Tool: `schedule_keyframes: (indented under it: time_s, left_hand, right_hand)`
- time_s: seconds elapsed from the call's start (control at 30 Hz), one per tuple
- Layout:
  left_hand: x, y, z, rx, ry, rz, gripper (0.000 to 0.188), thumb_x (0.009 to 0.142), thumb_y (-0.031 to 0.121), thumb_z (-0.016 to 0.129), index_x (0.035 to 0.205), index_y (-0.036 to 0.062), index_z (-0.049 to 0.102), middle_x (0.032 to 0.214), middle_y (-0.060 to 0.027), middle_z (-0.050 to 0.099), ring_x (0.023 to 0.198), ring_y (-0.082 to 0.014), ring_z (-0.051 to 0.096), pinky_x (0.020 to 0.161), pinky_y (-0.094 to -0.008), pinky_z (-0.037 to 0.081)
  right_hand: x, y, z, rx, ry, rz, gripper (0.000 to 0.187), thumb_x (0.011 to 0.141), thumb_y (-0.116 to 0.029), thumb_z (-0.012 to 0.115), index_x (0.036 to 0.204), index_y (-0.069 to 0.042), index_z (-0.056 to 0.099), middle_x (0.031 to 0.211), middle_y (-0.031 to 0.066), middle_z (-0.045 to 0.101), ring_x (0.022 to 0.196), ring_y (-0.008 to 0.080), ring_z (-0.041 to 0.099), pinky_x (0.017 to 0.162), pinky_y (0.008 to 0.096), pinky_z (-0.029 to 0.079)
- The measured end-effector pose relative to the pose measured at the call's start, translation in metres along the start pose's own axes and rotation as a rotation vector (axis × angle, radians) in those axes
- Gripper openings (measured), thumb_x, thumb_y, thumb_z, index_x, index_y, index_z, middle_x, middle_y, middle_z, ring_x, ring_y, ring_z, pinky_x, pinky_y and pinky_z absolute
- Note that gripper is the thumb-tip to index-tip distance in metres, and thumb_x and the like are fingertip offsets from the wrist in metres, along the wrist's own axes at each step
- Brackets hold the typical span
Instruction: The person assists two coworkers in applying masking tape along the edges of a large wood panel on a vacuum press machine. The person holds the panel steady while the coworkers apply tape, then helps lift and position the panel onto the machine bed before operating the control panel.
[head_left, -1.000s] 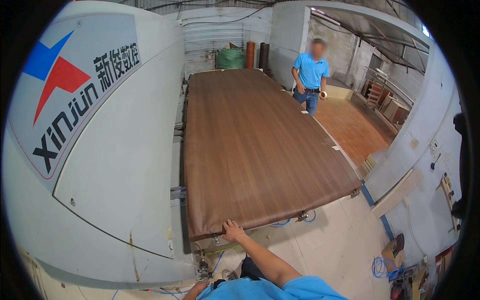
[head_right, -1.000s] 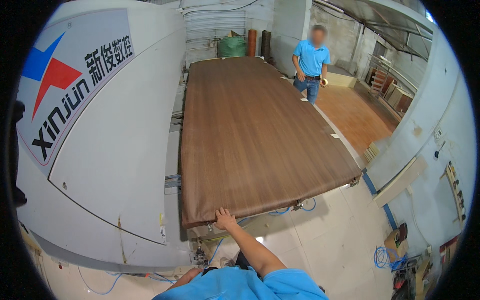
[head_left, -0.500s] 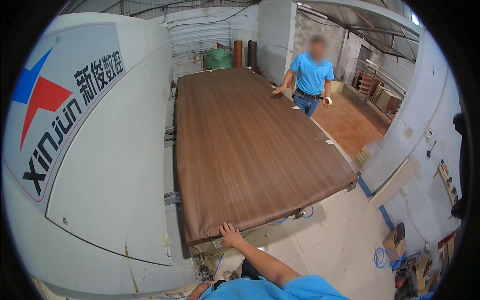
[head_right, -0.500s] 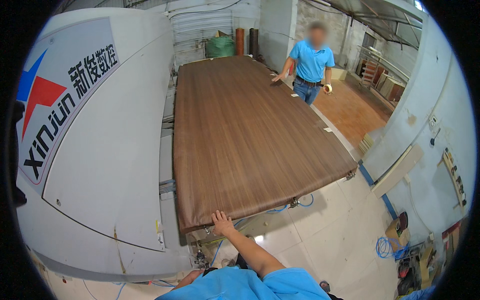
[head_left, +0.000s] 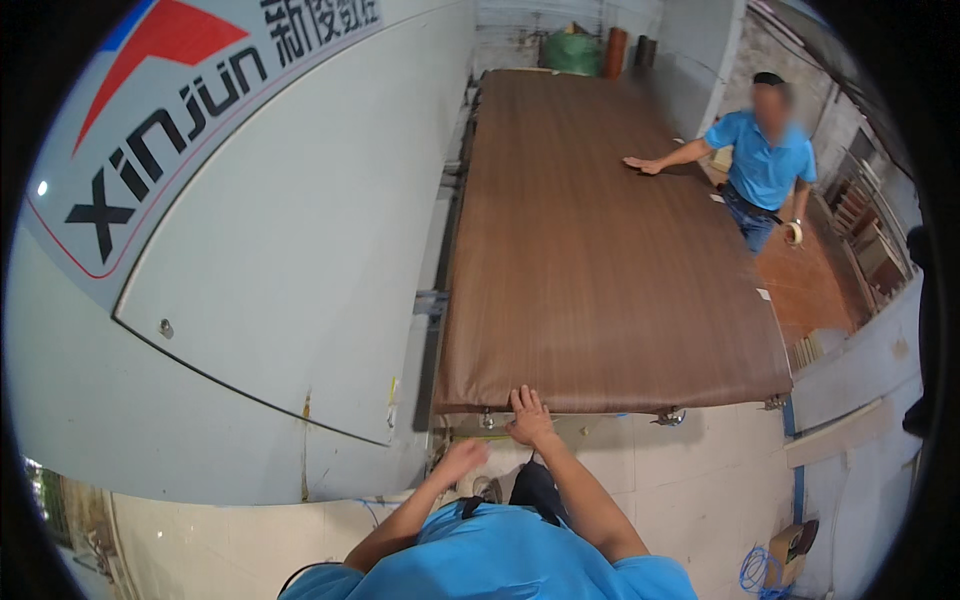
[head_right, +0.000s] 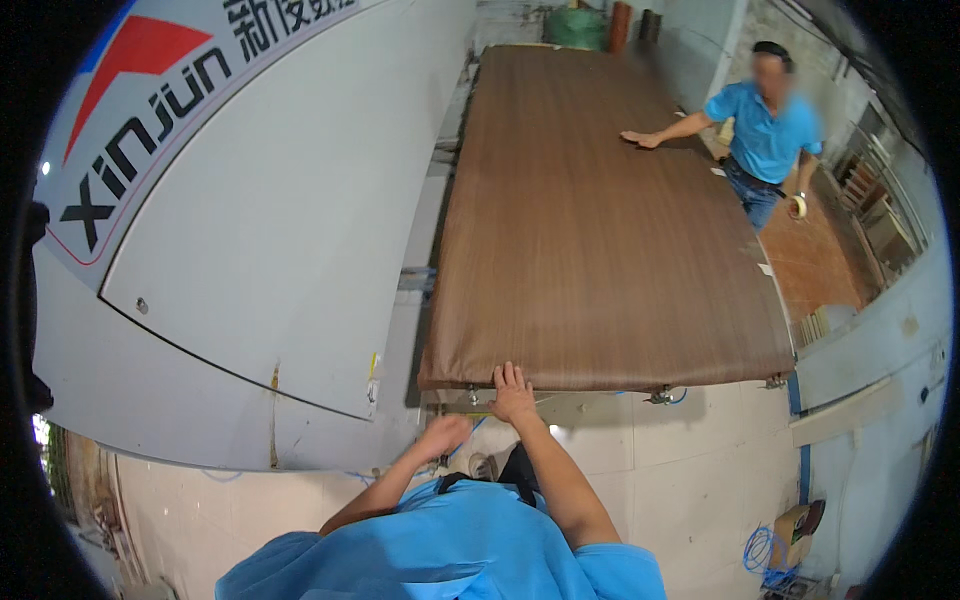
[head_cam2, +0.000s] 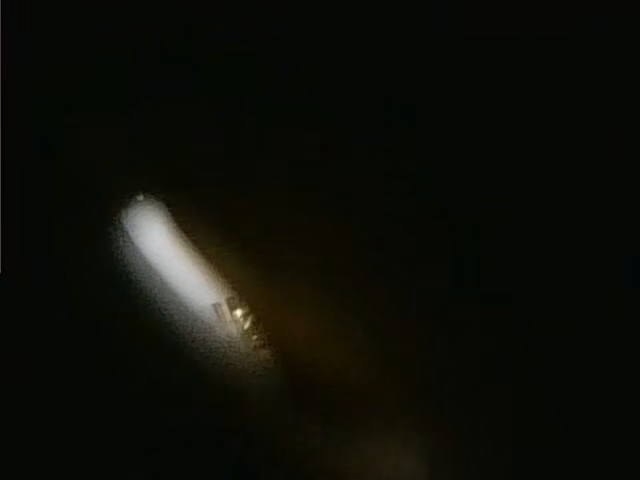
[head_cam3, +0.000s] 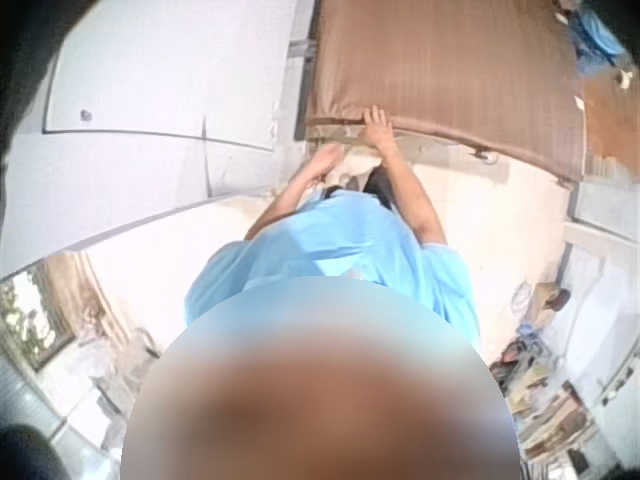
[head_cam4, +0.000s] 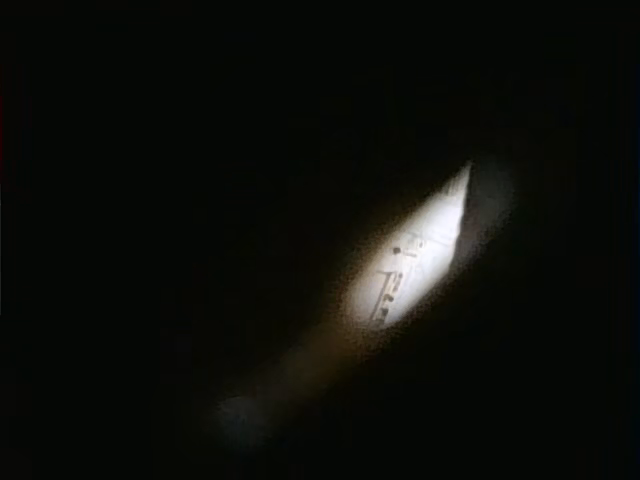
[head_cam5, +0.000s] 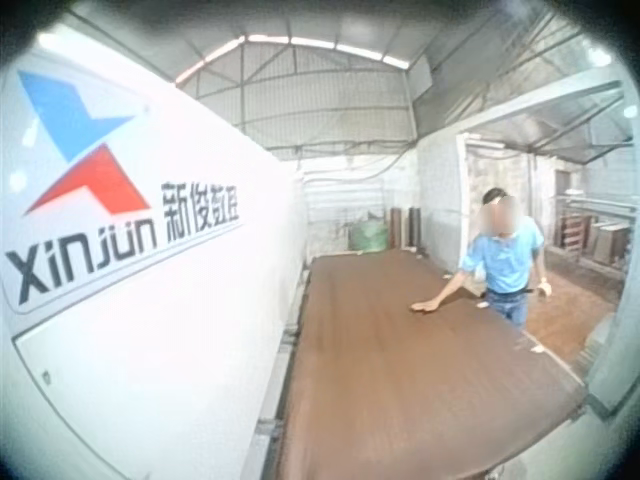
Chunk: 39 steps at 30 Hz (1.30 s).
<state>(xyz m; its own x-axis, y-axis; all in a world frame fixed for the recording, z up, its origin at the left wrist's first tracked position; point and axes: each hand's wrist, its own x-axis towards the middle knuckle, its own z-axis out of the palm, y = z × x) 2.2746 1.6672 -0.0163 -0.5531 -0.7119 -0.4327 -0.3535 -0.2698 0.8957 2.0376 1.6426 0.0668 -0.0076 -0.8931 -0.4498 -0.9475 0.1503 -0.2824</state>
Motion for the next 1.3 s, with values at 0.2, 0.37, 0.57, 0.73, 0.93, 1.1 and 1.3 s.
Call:
schedule_keyframes:
  time_s: [0.2, 0.37, 0.57, 0.73, 0.93, 1.1, 1.3]
  left_hand:
    - [0.12, 0.22, -0.028, -0.574, 0.193, 0.363, 0.072, 0.108, 0.055, 0.035, 0.156, 0.0013, 0.034, 0.158, -0.0157, 0.042, 0.146, -0.0262, 0.04, 0.119, -0.0426, 0.033]
    - [0.232, 0.282, -0.07, -0.475, 0.286, 0.361, 0.096, 0.1, 0.075, 0.021, 0.162, 0.0026, 0.013, 0.17, -0.0143, 0.011, 0.158, -0.0265, 0.007, 0.127, -0.0447, 0.009]
    - [0.33, 0.275, -0.103, -0.385, 0.358, 0.334, 0.095, 0.1, 0.074, 0.017, 0.163, 0.0038, 0.008, 0.171, -0.0122, 0.006, 0.158, -0.0254, 0.002, 0.128, -0.0442, 0.006]
    - [0.369, 0.263, -0.106, -0.363, 0.359, 0.282, 0.095, 0.1, 0.074, 0.018, 0.163, 0.0034, 0.007, 0.172, -0.0114, 0.004, 0.158, -0.0243, 0.0, 0.128, -0.0443, 0.005]
    - [0.385, 0.25, -0.098, -0.401, 0.36, 0.273, 0.094, 0.101, 0.074, 0.018, 0.163, 0.0046, 0.006, 0.172, -0.0111, 0.003, 0.158, -0.0232, 0.0, 0.128, -0.0409, 0.004]
    - [0.393, 0.247, -0.095, -0.424, 0.366, 0.266, 0.092, 0.102, 0.071, 0.019, 0.163, 0.0043, 0.006, 0.171, -0.0114, 0.003, 0.158, -0.0228, 0.001, 0.129, -0.0402, 0.003]
    - [0.399, 0.241, -0.091, -0.424, 0.363, 0.306, 0.091, 0.103, 0.07, 0.02, 0.162, 0.0031, 0.006, 0.171, -0.0136, 0.004, 0.158, -0.0244, 0.001, 0.128, -0.0407, 0.004]
  right_hand:
    - [0.002, 0.002, -0.023, 0.451, 0.231, -0.041, 0.072, 0.098, -0.036, 0.061, 0.154, 0.0, 0.036, 0.16, 0.0261, 0.033, 0.148, 0.0409, 0.033, 0.121, 0.0458, 0.03]
    - [0.009, 0.007, -0.068, 0.669, 0.347, -0.023, 0.063, 0.102, -0.034, 0.054, 0.152, 0.002, 0.039, 0.155, 0.0278, 0.04, 0.145, 0.0409, 0.037, 0.119, 0.0445, 0.032]
    - [0.033, 0.034, -0.105, 0.552, 0.269, 0.001, 0.059, 0.104, -0.033, 0.052, 0.15, 0.002, 0.043, 0.154, 0.0259, 0.042, 0.144, 0.0413, 0.038, 0.118, 0.0458, 0.033]
    - [0.056, 0.05, -0.12, 0.539, 0.246, -0.083, 0.057, 0.105, -0.033, 0.051, 0.149, 0.002, 0.044, 0.153, 0.0267, 0.043, 0.142, 0.043, 0.041, 0.118, 0.0472, 0.034]
    - [0.065, 0.061, -0.131, 0.54, 0.239, -0.056, 0.056, 0.105, -0.031, 0.051, 0.149, 0.002, 0.044, 0.153, 0.0265, 0.043, 0.142, 0.0424, 0.041, 0.118, 0.0475, 0.035]
    - [0.066, 0.066, -0.134, 0.522, 0.213, -0.031, 0.056, 0.106, -0.032, 0.05, 0.15, 0.002, 0.043, 0.154, 0.026, 0.043, 0.143, 0.0422, 0.04, 0.119, 0.0481, 0.034]
    - [0.066, 0.066, -0.134, 0.55, 0.195, -0.015, 0.056, 0.106, -0.032, 0.05, 0.15, 0.001, 0.043, 0.154, 0.0261, 0.042, 0.144, 0.0418, 0.039, 0.119, 0.0492, 0.033]
